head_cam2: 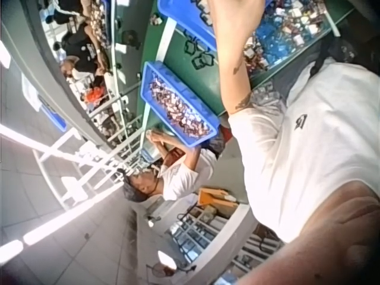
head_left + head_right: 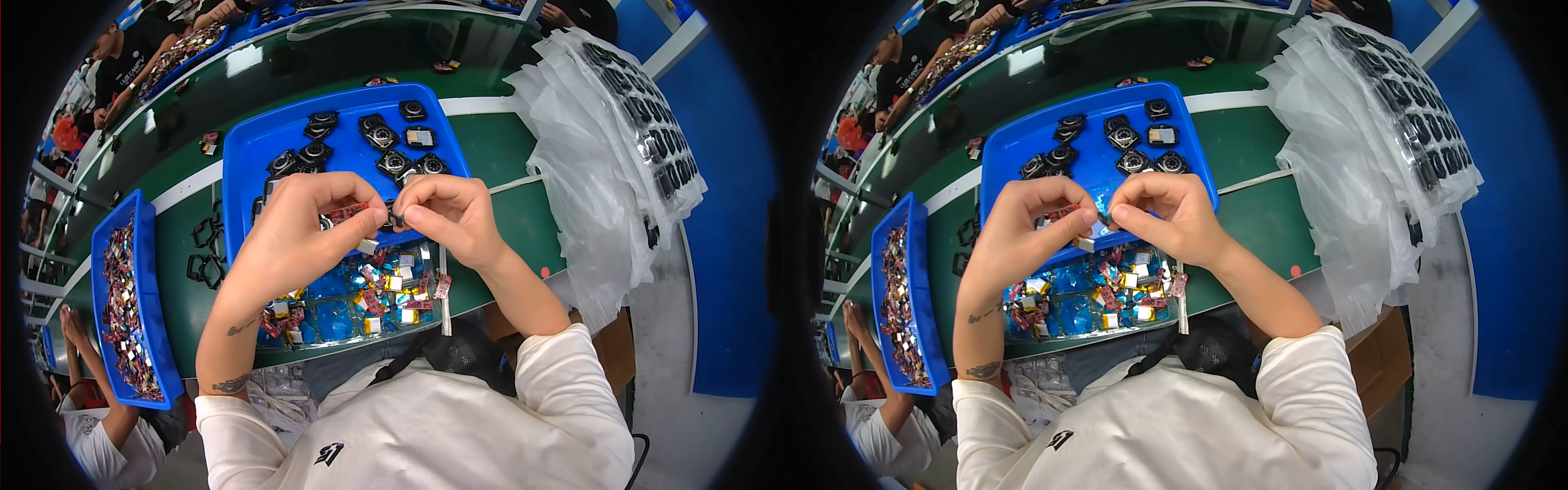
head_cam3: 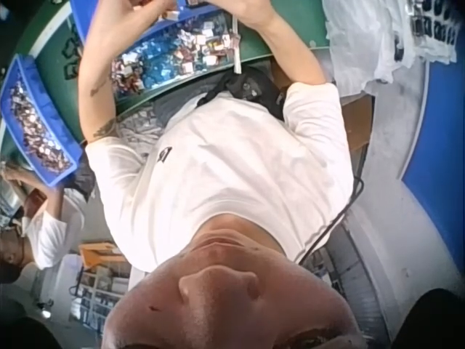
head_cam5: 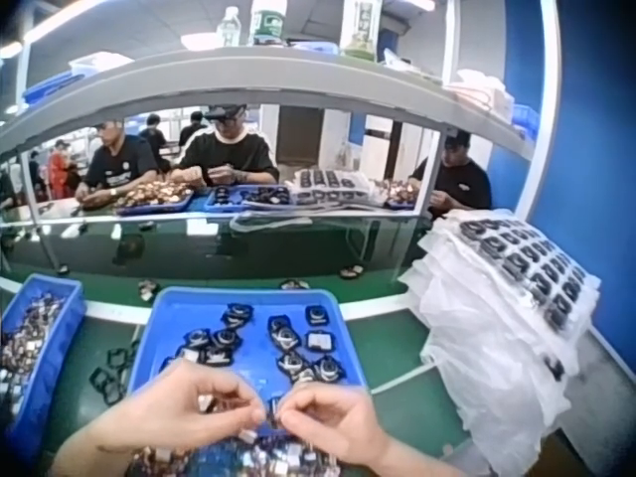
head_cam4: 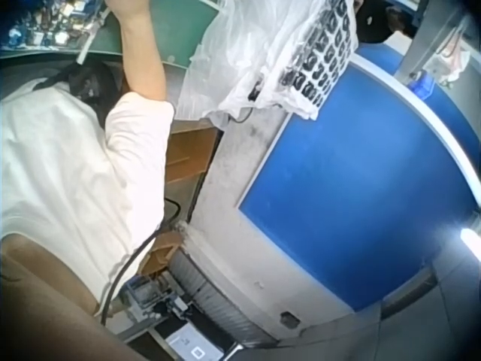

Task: Manually assemble small electronic components and adhesive parts onto a plastic housing.

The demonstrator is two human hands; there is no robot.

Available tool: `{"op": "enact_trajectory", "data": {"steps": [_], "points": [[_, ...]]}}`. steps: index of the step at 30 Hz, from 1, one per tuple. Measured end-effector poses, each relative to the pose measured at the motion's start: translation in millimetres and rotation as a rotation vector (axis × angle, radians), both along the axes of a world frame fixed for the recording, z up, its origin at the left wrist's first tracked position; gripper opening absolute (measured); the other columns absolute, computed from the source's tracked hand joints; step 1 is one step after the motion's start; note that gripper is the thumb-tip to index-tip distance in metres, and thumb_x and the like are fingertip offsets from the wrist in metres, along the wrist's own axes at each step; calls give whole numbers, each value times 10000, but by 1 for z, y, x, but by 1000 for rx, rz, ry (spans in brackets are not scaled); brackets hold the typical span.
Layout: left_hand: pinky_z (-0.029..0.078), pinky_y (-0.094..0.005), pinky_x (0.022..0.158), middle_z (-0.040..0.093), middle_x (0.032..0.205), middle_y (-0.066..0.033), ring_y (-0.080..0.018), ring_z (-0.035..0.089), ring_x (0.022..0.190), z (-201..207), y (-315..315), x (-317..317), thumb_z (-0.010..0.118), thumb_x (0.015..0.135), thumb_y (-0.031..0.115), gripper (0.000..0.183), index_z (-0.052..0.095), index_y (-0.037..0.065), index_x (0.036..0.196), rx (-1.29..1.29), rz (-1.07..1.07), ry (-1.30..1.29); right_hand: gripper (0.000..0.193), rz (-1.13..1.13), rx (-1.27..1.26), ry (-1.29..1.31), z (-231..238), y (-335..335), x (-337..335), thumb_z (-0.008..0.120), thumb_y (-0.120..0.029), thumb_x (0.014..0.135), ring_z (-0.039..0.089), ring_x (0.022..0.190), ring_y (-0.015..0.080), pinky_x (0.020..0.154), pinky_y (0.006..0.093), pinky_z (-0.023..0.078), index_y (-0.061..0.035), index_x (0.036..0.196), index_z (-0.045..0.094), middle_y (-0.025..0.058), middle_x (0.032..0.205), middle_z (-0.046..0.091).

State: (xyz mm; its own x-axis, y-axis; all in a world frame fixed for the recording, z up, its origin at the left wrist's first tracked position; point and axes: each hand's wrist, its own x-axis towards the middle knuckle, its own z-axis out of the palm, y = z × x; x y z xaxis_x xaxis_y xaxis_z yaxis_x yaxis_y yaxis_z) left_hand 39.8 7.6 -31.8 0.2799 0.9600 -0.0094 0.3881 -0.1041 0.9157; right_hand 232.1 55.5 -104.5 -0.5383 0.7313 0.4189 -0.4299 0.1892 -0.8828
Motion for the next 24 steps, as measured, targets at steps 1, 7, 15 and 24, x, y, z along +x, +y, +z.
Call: {"op": "enact_trajectory", "data": {"steps": [1,7,15,24], "points": [[487,-220,665,622,758,-26,-85,600,718,0,0,0,646,846,87,118,621,-27,831,-1,0,1,57,-17,24,-33,0,0,-1,605,-11,865,601,732,99,643,240,507,38,856,633,67,837,632],[487,-227,662,621,775,-31,-90,600,723,6,-2,-3,658,837,76,108,621,-25,836,18,-41,-86,58,-500,319,-655,-2,1,-1,622,-68,838,568,580,136,536,245,436,-21,809,639,67,691,607],[504,-227,657,619,760,-35,-86,600,723,15,-6,-16,642,845,84,126,624,-41,846,126,64,-226,419,-348,874,-954,0,0,-4,679,-305,750,505,902,237,759,364,429,-76,1096,627,54,948,574],[485,-227,671,612,761,-33,-94,595,719,17,-6,-16,661,835,105,144,619,-31,824,144,51,-201,501,-248,821,-937,-1,5,-4,770,-163,670,494,935,235,792,343,473,-124,1144,613,42,962,541]]}}
